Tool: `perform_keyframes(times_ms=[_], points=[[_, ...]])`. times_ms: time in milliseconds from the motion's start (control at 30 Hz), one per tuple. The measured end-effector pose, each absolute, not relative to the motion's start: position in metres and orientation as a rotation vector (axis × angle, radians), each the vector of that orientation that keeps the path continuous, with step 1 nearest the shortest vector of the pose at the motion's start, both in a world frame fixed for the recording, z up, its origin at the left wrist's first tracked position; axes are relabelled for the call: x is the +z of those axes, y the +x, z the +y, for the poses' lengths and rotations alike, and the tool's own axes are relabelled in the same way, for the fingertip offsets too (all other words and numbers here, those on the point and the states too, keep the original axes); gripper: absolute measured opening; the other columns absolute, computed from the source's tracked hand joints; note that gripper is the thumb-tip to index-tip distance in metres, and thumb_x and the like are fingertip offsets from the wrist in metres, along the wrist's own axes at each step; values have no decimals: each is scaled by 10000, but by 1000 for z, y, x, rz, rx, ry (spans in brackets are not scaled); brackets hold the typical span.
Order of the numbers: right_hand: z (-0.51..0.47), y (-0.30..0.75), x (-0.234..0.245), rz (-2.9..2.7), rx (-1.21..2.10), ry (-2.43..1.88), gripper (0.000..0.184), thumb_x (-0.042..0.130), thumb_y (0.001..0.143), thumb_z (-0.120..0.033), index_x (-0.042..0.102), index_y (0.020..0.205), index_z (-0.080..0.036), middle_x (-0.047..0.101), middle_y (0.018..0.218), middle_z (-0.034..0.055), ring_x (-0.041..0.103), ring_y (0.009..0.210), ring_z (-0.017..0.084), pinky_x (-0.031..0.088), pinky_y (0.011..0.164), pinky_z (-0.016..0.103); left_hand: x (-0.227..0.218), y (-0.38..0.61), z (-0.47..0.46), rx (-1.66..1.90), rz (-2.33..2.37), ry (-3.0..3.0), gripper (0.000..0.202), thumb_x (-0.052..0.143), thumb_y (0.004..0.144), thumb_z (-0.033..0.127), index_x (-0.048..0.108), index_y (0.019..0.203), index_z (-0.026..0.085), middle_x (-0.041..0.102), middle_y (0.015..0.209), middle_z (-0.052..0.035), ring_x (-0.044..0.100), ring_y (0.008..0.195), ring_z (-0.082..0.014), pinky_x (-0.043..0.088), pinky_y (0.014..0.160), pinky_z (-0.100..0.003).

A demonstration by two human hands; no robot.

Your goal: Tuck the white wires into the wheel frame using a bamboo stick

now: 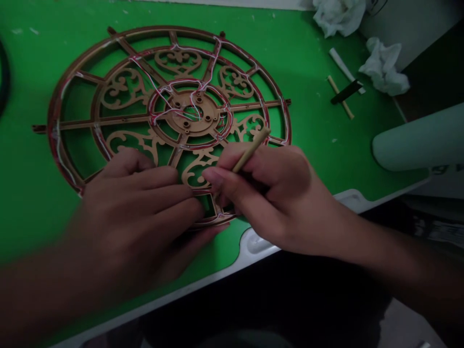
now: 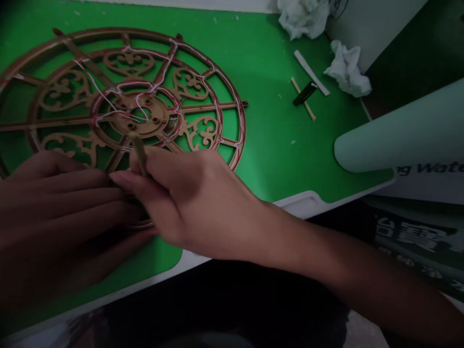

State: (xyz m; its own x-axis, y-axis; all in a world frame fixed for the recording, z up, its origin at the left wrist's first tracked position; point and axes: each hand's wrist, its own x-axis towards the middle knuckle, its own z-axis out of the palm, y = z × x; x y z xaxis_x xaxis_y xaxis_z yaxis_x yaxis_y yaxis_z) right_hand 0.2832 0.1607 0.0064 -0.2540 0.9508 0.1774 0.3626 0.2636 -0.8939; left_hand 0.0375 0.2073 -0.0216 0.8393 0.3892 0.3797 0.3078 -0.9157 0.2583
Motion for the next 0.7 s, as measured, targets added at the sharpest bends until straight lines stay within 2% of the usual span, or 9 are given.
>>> perform_keyframes(times_ms=[233,367,433,567,700], points=[[157,282,7,-1800,960,-1241,353,692,1224,-350,644,889,-247,743,813,-50,683,720,106,533,686,263,-21,39,205,694,544,2811,278,527,1231,317,592,962,302,646,765,66,578,746,-215,325,793,-478],[158,283,8,-1797,966,-1223,323,726,1197,-303,666,884,-248,752,817,-69,687,717,86,542,691,255,-22,39,207,672,495,2840,309,541,1253,383,602,963,294,631,775,64,576,745,-204,343,791,-468],[159,283,8,-1794,972,-1214,338,739,1190,-329,671,869,-251,739,798,-84,672,684,72,537,683,260,-22,39,208,718,487,2845,321,545,1252,405,622,961,292,635,773,59,580,748,-211,339,777,-470],[161,282,7,-1849,903,-1191,346,735,1184,-278,653,851,-242,720,786,-82,645,664,70,536,694,260,-24,41,209,686,498,2879,310,585,1206,367,635,909,297,651,765,52,574,711,-218,357,760,-491],[159,281,5,-1918,782,-1194,344,733,1211,-284,657,879,-238,709,802,-67,640,681,87,529,682,256,-23,43,208,685,496,2871,322,554,1233,364,609,923,297,646,765,63,556,700,-208,355,757,-481]])
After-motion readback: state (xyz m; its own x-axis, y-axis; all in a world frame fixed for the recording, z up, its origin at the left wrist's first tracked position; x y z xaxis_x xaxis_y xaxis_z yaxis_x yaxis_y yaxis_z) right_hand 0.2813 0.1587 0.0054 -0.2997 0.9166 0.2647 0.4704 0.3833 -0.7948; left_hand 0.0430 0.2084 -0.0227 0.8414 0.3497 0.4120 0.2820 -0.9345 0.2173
